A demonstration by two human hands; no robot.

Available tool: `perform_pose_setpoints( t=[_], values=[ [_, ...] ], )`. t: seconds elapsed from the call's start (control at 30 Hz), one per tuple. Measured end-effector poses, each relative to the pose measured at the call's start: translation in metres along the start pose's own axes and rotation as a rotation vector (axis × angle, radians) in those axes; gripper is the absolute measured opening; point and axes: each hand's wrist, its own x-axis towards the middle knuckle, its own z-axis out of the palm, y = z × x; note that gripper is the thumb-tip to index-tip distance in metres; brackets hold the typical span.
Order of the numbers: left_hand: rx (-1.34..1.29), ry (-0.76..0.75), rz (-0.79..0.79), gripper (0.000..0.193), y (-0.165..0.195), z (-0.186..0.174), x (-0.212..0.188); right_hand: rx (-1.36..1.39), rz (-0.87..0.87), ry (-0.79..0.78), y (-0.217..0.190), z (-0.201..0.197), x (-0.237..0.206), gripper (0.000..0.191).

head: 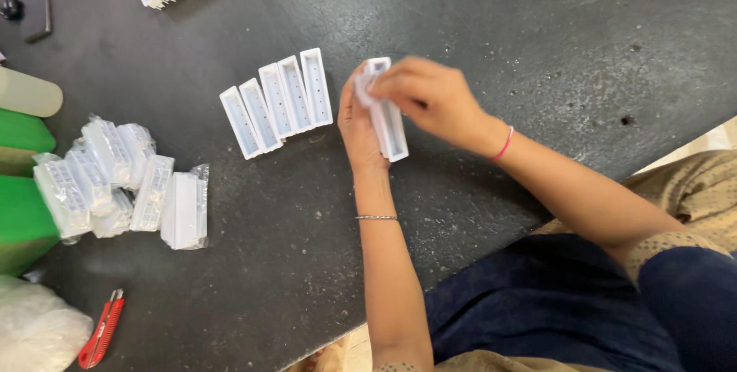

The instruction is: The person wipes multiple small white plastic trays with a cloth, occasionally dipping the cloth into a bottle of liquid. The person handles the trays one at a time, wiping each surface and placing them in a growing stack on the table.

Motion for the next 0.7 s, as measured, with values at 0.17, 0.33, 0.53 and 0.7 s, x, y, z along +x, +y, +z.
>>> perform_pose_setpoints(
  t=[0.17, 0.33, 0.53, 0.7],
  values=[
    [0.005, 0.064, -0.078, 0.037, -0.005, 0.009, -0.001, 0.007, 0.057, -0.007, 0.006, -0.012, 0.001, 0.025],
    [-0.003, 0.094, 0.006, 0.038, 0.030, 0.004, 0.000, 0.283, 0.001, -0.390, -0.013, -0.006, 0.003, 0.028],
    [0.030, 0.134, 0.038, 0.041, 0.038, -0.002, -0.002, 0.583, 0.146, -0.722, -0.007, -0.025, 0.009, 0.021],
    [-0.071, 0.071, -0.018, 0.041, 0.028, -0.015, 0.006, 0.546, 0.307, -0.374, 0.013, -0.033, 0.006, 0.021]
  ],
)
